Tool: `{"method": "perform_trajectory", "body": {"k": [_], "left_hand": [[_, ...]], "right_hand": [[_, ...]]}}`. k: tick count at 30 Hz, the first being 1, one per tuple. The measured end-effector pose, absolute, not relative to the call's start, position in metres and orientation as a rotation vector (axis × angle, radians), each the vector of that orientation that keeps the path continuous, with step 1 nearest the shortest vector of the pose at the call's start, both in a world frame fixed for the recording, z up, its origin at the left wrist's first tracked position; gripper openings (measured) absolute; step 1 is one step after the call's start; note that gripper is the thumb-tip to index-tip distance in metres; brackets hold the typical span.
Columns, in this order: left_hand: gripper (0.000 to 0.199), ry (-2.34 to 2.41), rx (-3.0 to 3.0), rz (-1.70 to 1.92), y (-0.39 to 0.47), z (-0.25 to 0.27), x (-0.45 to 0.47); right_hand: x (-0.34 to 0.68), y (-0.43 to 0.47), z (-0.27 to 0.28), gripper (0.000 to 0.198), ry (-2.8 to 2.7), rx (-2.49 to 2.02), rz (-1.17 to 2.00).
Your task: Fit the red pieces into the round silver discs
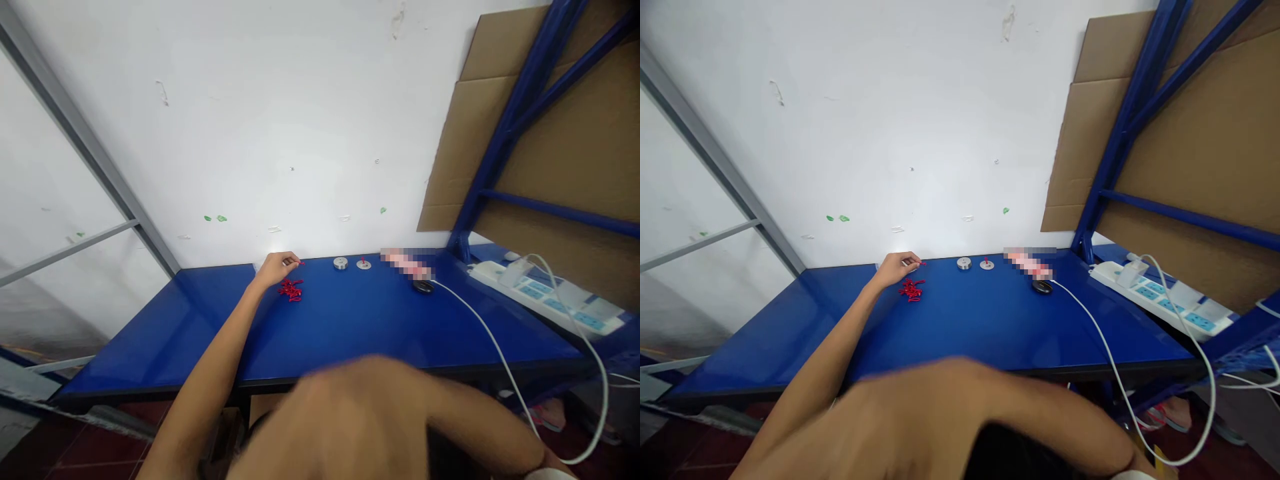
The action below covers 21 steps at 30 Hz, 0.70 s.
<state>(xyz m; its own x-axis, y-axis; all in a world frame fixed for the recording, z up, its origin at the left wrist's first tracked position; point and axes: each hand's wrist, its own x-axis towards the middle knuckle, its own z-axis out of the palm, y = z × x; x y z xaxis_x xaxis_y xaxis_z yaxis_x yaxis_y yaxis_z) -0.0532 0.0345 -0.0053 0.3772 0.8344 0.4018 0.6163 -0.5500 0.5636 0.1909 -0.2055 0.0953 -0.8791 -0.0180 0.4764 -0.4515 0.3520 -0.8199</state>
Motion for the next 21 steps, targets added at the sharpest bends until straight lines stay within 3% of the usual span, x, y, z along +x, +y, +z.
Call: {"method": "perform_trajectory", "body": {"k": [5,8,13,21], "left_hand": [[0.019,1.181,2.125,1.059,0.034,-0.009,-0.048],[0.018,1.150,1.994,1.107,0.031,-0.011,-0.043],[0.024,0.931,1.869,1.180,0.024,-0.010,-0.033],[0.039,0.933,1.739,1.024,0.018,-0.018,-0.021]], "right_hand": [[0.204,-0.075,0.079,0.029,-2.190,-0.436,0.473],[0.235,0.000,0.032,0.028,-2.134,-1.044,0.097],[0.269,0.044,-0.030,0.028,-2.153,-1.455,0.038],[0.272,0.051,-0.037,0.030,-2.339,-1.506,0.023]]}}
